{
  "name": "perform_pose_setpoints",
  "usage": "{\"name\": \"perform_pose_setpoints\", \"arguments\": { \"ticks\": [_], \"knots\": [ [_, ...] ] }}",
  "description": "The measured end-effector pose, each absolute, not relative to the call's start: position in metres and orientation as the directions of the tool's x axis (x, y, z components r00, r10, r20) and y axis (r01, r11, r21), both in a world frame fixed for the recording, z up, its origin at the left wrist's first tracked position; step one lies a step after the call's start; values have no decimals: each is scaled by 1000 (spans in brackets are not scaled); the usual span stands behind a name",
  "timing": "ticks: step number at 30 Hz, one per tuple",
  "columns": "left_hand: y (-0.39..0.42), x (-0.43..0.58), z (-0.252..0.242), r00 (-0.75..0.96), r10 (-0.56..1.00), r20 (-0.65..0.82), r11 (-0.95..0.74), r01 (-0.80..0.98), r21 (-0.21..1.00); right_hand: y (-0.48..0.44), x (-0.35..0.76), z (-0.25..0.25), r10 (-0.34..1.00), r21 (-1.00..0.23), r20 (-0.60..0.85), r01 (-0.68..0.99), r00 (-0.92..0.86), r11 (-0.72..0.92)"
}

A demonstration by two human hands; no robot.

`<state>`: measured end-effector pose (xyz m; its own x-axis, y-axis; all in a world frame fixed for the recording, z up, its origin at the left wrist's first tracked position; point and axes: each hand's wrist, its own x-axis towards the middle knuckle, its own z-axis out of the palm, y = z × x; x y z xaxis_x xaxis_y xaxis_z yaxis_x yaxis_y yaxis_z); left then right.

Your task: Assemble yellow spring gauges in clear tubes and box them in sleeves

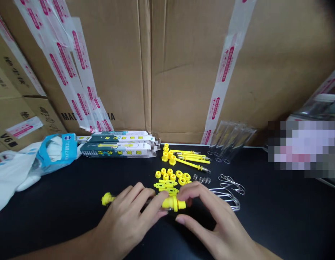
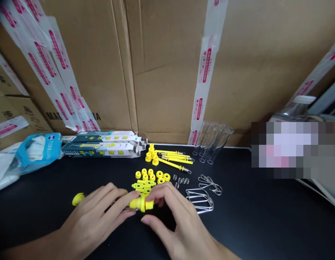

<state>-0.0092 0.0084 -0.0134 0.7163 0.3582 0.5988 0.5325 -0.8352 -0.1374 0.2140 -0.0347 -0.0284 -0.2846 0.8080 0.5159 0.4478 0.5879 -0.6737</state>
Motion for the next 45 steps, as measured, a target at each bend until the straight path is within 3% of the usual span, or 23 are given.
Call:
{"name": "perform_pose_setpoints", "arguments": {
  "ticks": [5,10,25,32,35,45],
  "knots": [
    [10,-9,-12,727,363,583,-837,530,-139,-34,215,-25,863,-671,439,547,-251,501],
    [9,-9,-13,751,364,551,-833,528,-168,-36,215,-29,883,-715,396,520,-251,468],
    [8,-10,-10,748,338,572,-841,512,-172,-38,214,-22,726,-616,652,405,-218,675],
    [9,-8,-10,734,345,585,-838,522,-161,-38,215,-19,806,-611,542,546,-239,573],
    [8,-10,-11,761,361,539,-851,505,-142,-38,214,-20,828,-643,501,532,-254,552],
    [8,-12,-12,754,323,572,-837,509,-200,-41,216,-21,742,-583,606,475,-286,659]
  ]
}}
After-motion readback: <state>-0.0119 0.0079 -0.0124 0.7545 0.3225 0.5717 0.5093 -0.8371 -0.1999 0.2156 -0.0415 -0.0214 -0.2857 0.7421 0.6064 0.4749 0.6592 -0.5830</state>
